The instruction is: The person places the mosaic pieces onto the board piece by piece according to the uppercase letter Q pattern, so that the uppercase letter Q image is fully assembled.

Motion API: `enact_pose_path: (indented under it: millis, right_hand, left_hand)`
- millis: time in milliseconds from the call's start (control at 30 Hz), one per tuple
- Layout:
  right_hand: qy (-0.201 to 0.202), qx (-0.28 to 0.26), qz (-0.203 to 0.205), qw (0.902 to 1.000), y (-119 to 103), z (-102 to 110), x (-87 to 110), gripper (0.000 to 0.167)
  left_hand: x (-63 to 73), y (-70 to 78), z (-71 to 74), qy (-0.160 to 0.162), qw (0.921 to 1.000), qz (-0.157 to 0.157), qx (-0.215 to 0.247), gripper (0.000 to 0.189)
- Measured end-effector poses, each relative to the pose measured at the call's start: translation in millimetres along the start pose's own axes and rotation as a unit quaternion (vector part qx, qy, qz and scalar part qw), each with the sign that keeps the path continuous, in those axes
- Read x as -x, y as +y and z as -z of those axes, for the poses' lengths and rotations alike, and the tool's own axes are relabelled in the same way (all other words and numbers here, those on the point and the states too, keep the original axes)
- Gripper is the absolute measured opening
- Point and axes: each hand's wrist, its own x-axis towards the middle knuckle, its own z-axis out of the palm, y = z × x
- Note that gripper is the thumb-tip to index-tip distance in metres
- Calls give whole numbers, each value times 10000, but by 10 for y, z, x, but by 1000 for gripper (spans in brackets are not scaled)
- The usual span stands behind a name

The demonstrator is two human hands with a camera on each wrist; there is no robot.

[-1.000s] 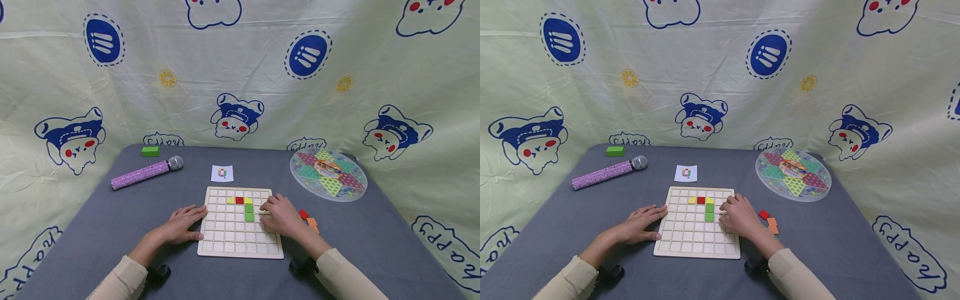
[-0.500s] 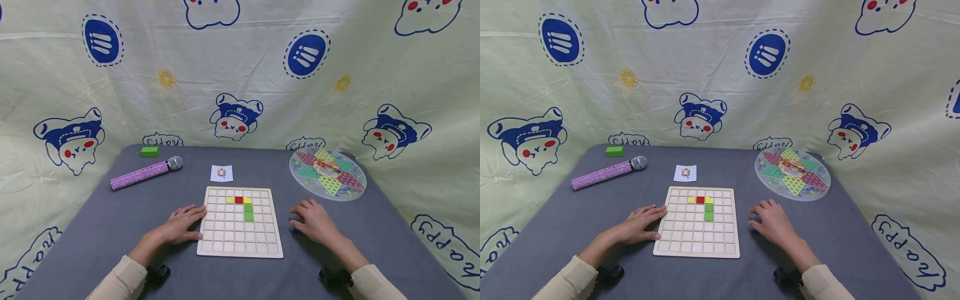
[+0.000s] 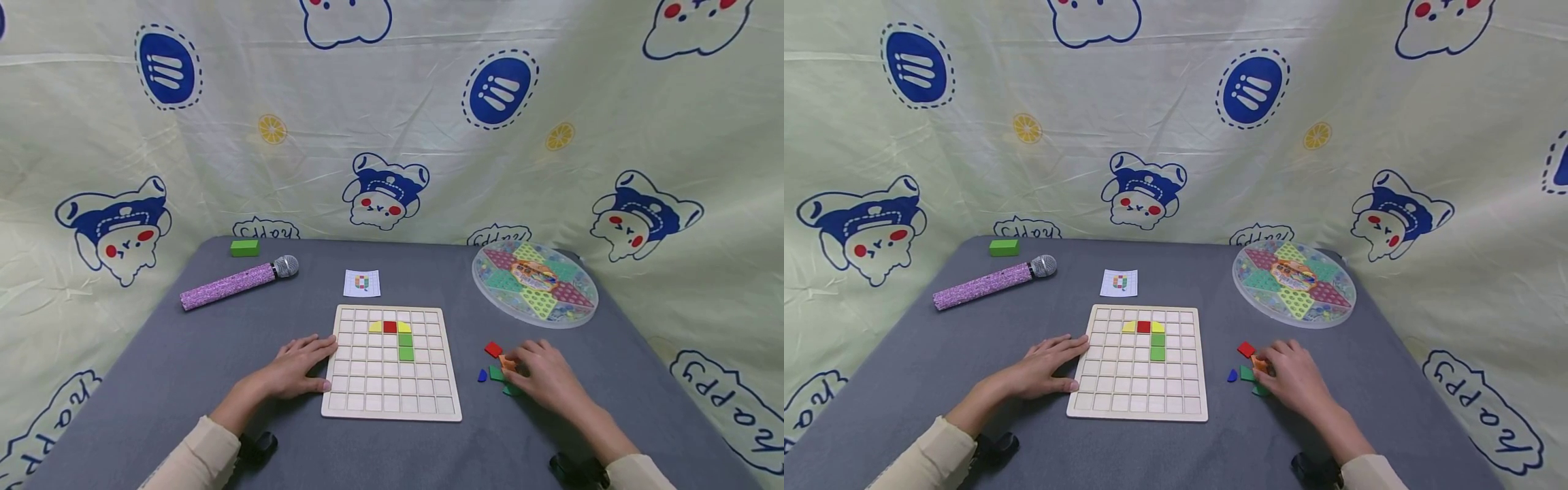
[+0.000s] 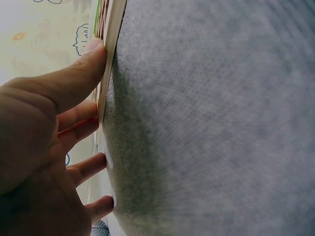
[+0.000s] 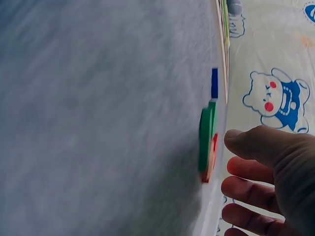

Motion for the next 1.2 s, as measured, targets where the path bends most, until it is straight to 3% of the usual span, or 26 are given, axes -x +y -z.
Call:
enact_pose_path:
  millis: [333,667,1200]
  right_hand:
    - [-119,54,-287,9995,213,-16,46,23]
    - [-287,121,-397,9987,284,-54,6,24]
    - [-239,-61,-25,9997,234,-81,-90,23]
  left_hand:
    - [-14,-9,-6,-10,10000,21,6,71]
    - [-13,-10,-1,-18,10000,25,14,71]
    - [-3,4,-5,-4,10000,67,26,71]
